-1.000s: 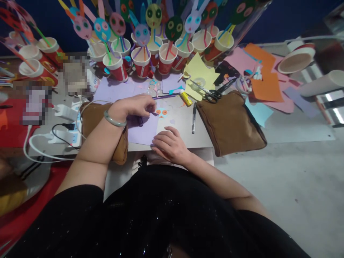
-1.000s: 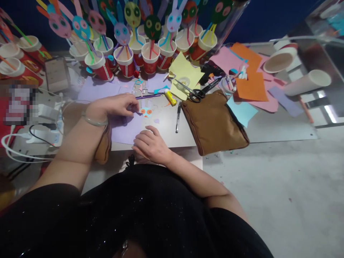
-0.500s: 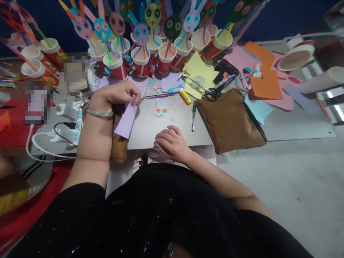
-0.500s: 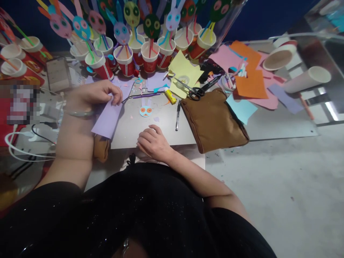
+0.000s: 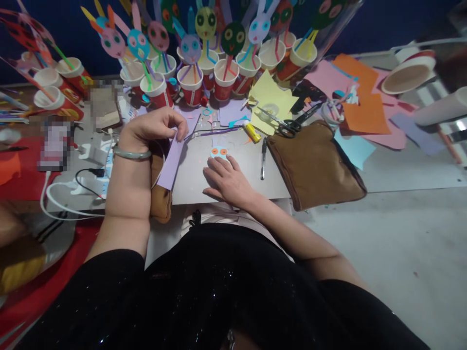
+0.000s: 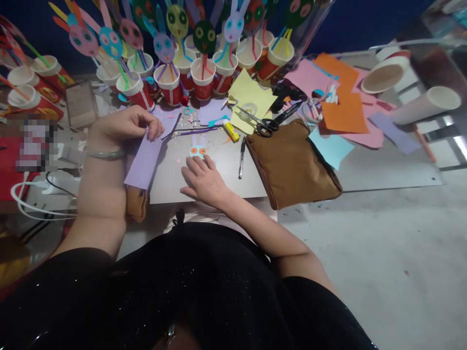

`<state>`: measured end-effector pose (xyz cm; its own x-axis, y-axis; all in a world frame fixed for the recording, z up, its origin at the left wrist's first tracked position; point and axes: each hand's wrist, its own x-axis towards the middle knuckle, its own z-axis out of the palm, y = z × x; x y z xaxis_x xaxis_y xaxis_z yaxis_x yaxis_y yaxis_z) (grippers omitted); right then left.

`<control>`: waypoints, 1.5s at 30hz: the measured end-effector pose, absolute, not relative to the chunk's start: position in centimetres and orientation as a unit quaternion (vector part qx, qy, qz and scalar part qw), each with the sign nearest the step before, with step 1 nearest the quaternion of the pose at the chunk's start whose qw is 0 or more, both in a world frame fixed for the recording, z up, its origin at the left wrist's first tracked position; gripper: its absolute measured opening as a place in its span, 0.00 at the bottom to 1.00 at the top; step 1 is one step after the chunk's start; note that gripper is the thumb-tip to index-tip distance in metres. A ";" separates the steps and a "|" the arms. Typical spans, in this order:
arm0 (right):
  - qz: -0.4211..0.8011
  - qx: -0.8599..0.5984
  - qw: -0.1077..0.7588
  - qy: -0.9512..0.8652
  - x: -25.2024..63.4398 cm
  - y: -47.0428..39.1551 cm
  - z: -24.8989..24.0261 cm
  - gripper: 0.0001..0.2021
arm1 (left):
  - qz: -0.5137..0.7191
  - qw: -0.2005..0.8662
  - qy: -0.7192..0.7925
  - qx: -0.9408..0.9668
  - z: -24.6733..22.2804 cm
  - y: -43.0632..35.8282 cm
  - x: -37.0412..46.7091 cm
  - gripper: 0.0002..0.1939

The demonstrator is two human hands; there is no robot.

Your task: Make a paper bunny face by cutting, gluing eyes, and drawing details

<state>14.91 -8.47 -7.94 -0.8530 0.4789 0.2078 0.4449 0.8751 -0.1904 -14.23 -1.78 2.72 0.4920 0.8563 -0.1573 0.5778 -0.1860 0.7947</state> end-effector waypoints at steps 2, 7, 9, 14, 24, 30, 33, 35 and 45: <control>0.074 -0.265 0.117 -0.954 14.7 -7.9 -7.9 0.32 | 0.158 0.413 0.483 0.756 2.3 -1.5 -14.1 0.13; 0.105 -0.292 0.114 -0.944 15.2 -7.5 -7.9 0.33 | 0.151 0.400 0.490 0.760 0.3 -0.8 -12.7 0.20; 0.105 -0.284 0.111 -0.946 15.5 -7.7 -8.0 0.30 | 0.127 0.406 0.485 0.764 -0.3 -0.6 -12.3 0.21; 0.099 -0.267 0.110 -0.952 15.7 -8.3 -8.3 0.30 | 0.087 0.400 0.491 0.769 -0.5 -0.7 -12.0 0.17; 0.106 -0.243 0.135 -0.955 15.0 -8.4 -8.9 0.29 | 0.141 0.323 0.570 0.743 -0.5 -0.3 -12.6 0.26; 0.096 -0.243 0.118 -0.958 15.5 -8.8 -9.1 0.30 | 0.110 0.226 0.652 0.715 -1.0 -0.2 -13.4 0.14; 0.111 -0.236 0.122 -0.958 15.3 -9.1 -9.1 0.32 | 0.040 0.201 0.645 0.737 -1.5 -0.5 -13.3 0.21; 0.118 -0.224 0.123 -0.960 15.1 -9.3 -9.1 0.33 | 0.016 0.197 0.651 0.733 -1.9 -0.7 -13.4 0.28; 0.108 -0.214 0.109 -0.965 14.8 -9.7 -8.6 0.33 | -0.039 0.198 0.667 0.718 -2.3 -0.7 -15.0 0.33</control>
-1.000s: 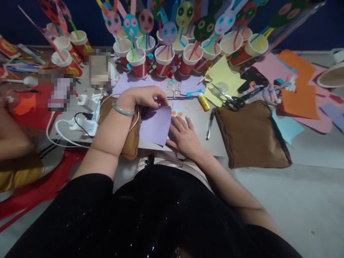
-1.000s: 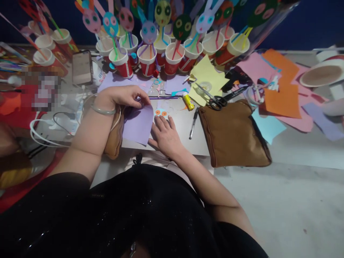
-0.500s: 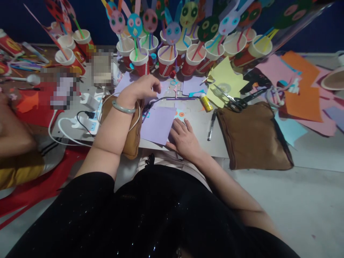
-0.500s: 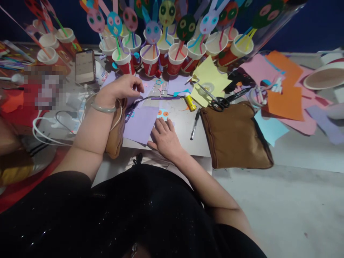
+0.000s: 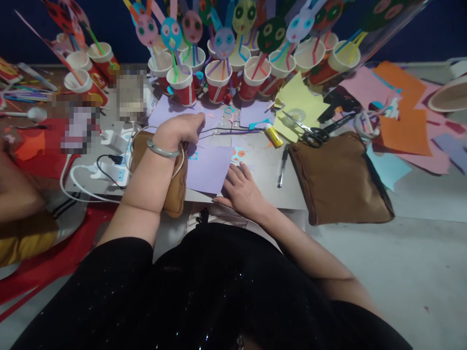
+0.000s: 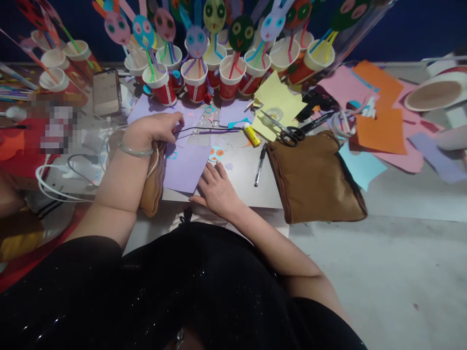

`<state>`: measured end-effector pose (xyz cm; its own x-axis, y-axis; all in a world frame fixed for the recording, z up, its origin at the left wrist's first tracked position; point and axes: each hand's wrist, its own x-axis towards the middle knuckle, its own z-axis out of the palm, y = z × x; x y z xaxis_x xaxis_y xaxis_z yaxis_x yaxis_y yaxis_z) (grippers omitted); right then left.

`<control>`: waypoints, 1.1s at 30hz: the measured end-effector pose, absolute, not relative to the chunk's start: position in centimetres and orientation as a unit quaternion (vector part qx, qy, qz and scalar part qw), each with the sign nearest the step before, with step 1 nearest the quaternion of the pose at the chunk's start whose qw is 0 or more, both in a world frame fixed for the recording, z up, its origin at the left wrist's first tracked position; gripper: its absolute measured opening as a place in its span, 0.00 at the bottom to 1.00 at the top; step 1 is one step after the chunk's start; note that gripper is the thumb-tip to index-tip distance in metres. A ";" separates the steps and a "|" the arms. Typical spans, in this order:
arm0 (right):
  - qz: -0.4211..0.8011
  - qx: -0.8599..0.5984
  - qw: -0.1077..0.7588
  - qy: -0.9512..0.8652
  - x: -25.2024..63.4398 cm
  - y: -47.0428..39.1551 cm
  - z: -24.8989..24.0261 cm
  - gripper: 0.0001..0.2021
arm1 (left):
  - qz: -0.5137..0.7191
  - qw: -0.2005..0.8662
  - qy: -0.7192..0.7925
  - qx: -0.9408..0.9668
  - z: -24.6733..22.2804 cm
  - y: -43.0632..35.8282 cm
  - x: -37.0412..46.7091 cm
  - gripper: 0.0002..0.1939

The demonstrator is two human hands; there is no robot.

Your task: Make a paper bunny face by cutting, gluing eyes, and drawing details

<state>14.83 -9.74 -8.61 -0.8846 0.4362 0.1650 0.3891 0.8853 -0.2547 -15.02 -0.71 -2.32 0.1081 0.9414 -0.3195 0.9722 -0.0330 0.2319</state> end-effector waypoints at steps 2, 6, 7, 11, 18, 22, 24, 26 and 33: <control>0.110 -0.214 0.110 -0.964 14.7 -9.8 -8.7 0.34 | -0.064 0.203 0.671 0.710 -1.5 -0.8 -14.8 0.38; 0.115 -0.210 0.114 -0.964 14.3 -10.1 -8.7 0.37 | -0.093 0.236 0.668 0.699 -0.5 -0.7 -15.0 0.41; 0.118 -0.205 0.117 -0.965 14.1 -10.2 -8.7 0.38 | -0.090 0.242 0.671 0.695 -0.4 -0.6 -15.0 0.40; 0.114 -0.165 0.120 -0.972 13.3 -10.4 -8.5 0.35 | -0.066 0.243 0.694 0.674 -0.4 -0.5 -14.9 0.37; 0.114 -0.124 0.107 -0.980 13.2 -10.1 -9.0 0.34 | -0.035 0.230 0.694 0.681 -0.5 -0.8 -14.1 0.32; 0.124 -0.162 0.120 -0.972 13.1 -9.5 -8.6 0.39 | 0.028 0.201 0.696 0.688 -0.4 -1.0 -13.5 0.30; 0.118 -0.163 0.123 -0.972 12.4 -9.5 -7.9 0.42 | 0.110 0.178 0.683 0.700 -0.2 -1.1 -13.0 0.26; 0.114 -0.150 0.123 -0.974 11.4 -9.7 -7.3 0.43 | 0.198 0.193 0.637 0.719 0.0 -1.2 -12.5 0.23; 0.106 -0.130 0.101 -0.981 10.2 -9.7 -7.6 0.42 | 0.110 0.413 0.490 0.760 0.4 -1.6 -11.3 0.25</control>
